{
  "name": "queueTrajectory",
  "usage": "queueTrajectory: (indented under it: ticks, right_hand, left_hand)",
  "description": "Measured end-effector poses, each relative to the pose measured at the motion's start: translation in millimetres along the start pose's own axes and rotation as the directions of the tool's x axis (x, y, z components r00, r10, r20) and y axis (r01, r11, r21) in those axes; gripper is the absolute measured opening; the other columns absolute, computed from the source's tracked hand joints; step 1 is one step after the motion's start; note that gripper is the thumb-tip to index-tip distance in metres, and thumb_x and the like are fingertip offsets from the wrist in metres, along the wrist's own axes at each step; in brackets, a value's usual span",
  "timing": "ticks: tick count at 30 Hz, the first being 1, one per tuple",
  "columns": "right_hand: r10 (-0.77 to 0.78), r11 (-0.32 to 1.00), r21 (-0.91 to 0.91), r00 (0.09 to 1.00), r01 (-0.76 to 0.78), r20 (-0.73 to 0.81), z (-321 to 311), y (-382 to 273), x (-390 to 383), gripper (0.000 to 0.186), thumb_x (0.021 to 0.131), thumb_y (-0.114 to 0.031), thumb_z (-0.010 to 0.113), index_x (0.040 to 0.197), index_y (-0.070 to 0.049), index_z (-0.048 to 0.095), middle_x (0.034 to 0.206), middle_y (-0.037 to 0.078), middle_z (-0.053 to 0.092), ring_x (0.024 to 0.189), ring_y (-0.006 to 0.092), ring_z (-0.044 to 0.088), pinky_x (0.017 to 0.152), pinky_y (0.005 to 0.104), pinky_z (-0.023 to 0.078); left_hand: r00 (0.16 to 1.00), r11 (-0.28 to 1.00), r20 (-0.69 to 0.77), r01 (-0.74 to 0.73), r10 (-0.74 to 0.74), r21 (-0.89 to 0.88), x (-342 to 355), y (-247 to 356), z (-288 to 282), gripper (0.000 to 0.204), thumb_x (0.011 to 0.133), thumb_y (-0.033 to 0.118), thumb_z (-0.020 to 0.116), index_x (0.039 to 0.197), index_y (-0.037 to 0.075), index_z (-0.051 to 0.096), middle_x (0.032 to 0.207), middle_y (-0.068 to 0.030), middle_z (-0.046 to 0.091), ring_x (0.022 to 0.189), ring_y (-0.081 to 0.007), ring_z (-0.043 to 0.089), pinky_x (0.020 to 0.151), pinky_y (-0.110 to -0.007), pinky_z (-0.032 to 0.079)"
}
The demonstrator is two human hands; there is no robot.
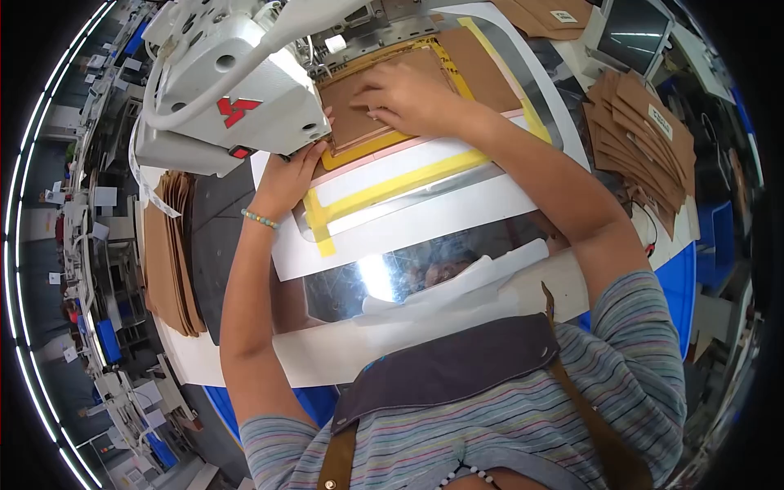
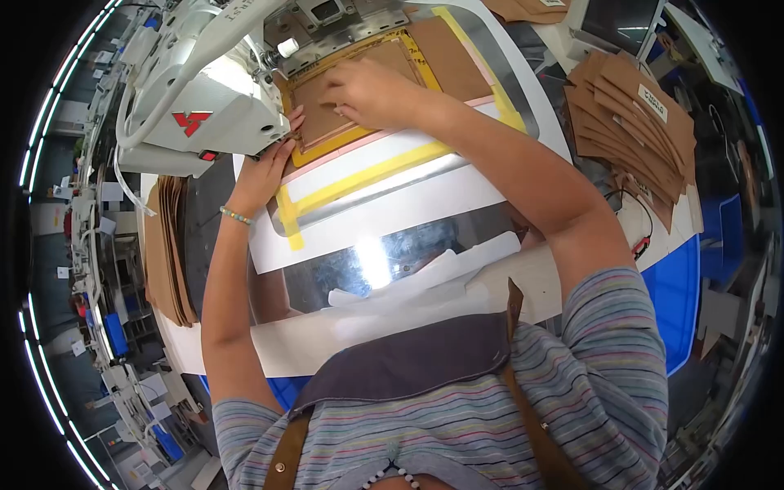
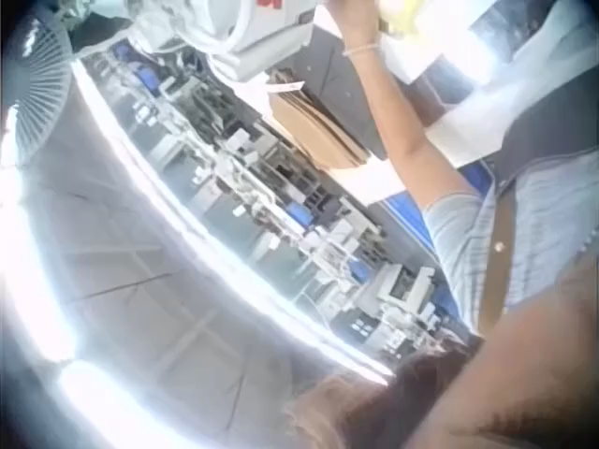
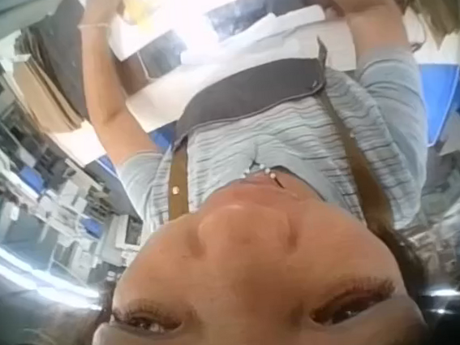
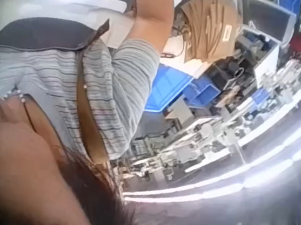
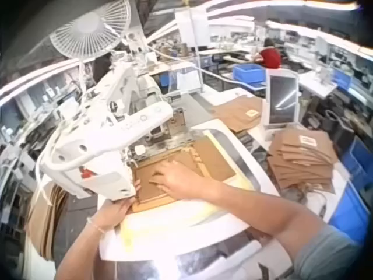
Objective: Using an industrial sewing machine to stitch and assemble leather bag panels with branded labels.
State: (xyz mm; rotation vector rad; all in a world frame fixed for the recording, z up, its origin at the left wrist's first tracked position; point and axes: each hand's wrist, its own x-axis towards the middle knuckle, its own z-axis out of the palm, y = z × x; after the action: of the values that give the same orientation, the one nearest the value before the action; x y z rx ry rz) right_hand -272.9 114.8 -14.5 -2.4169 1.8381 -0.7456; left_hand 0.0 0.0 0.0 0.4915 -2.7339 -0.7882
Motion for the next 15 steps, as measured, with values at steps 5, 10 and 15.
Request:
queueTrajectory:
  ticks: [5,10,15]
  right_hand:
    - [-0.243,0.969,0.031,0.97,0.244,-0.015,11,-13,-4,0.042,0.091,-0.005,0.064,0.128,-0.018,0.077,0.136,0.006,0.066,0.128,0.0289,0.059,0.109,0.0448,0.047]
    - [-0.319,0.945,0.067,0.947,0.321,-0.031,15,-28,9,0.043,0.091,-0.004,0.064,0.129,-0.019,0.077,0.135,0.009,0.066,0.129,0.031,0.058,0.11,0.0465,0.048]
    - [-0.178,0.963,0.183,0.976,0.199,-0.123,10,-17,-7,0.042,0.09,-0.002,0.064,0.127,-0.017,0.078,0.137,0.009,0.066,0.129,0.0309,0.059,0.111,0.0456,0.049]
  left_hand:
    - [0.987,0.974,-0.156,0.0,-0.036,-0.227,10,-40,9,0.037,0.103,0.001,0.061,0.139,0.003,0.065,0.144,-0.0148,0.068,0.134,-0.0286,0.062,0.114,-0.038,0.046]
    - [0.987,0.99,-0.159,0.041,-0.019,0.133,-18,-117,-8,0.045,0.098,-0.005,0.059,0.142,0.005,0.064,0.147,-0.0154,0.065,0.137,-0.0295,0.06,0.115,-0.039,0.046]
    - [0.973,0.968,-0.082,-0.2,0.214,0.15,32,-13,1,0.043,0.103,0.004,0.061,0.145,0.008,0.063,0.15,-0.011,0.063,0.14,-0.0283,0.056,0.121,-0.039,0.04]
